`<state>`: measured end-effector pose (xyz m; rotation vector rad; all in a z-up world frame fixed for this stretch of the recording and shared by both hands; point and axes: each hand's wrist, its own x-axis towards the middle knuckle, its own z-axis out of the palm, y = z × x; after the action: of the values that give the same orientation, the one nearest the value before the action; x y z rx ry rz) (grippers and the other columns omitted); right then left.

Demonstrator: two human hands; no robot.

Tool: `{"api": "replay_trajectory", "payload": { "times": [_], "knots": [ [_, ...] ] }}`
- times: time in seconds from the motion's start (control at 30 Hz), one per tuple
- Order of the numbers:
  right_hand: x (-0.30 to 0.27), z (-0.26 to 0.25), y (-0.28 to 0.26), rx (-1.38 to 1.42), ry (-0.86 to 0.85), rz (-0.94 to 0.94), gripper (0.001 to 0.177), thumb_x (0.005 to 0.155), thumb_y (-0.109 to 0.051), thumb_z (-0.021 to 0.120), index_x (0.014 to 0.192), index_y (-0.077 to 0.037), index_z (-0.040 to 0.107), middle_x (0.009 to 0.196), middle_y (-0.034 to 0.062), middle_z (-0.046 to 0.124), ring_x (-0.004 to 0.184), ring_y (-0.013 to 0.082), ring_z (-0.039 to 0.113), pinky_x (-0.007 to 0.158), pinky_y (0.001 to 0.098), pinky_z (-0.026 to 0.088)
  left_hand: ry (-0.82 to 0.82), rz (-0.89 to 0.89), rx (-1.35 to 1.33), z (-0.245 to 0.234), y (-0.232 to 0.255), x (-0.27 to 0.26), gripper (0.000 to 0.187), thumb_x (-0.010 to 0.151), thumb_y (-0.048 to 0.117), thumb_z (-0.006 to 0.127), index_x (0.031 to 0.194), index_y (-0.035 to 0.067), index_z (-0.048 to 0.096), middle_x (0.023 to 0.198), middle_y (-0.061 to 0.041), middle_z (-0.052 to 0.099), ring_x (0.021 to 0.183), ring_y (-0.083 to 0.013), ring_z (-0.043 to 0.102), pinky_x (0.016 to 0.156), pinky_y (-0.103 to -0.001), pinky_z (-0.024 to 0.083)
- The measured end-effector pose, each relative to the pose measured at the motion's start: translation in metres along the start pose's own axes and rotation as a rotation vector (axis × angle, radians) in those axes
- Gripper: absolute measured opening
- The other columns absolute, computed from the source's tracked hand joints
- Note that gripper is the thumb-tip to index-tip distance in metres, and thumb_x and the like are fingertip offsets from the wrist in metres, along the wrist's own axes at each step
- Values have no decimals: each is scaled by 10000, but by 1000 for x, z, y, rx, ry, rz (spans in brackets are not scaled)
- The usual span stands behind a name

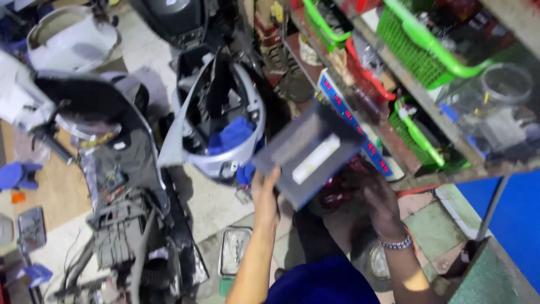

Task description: The person uses a screwdriver to work on the exposed wiring and battery area of a scooter. They briefly test the scooter's dashboard, then retrieve a new part from a shelf and return to continue adjusting the internal components.

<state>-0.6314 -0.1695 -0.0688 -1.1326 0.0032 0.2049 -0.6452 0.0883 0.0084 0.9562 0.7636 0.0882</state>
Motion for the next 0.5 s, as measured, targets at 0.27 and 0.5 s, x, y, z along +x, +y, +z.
{"api": "replay_trajectory", "payload": {
  "times": [0.27,0.5],
  "knots": [
    [172,-11,-133,-1134,233,-730,496,981,-137,705,1384,100,542,1363,268,593,1255,387,578,1079,467,464,-274,118,-26,272,127,211,506,729,410,741,1085,50,725,894,-51,718,704,-158,654,554,-313,513],
    [258,-54,-154,-1527,235,-773,503,955,-158,723,1380,72,582,1354,243,607,1240,422,552,1072,492,382,-422,215,-79,324,182,348,408,764,291,726,1039,-10,731,918,-173,772,723,-280,739,638,-373,610]
  ]
}}
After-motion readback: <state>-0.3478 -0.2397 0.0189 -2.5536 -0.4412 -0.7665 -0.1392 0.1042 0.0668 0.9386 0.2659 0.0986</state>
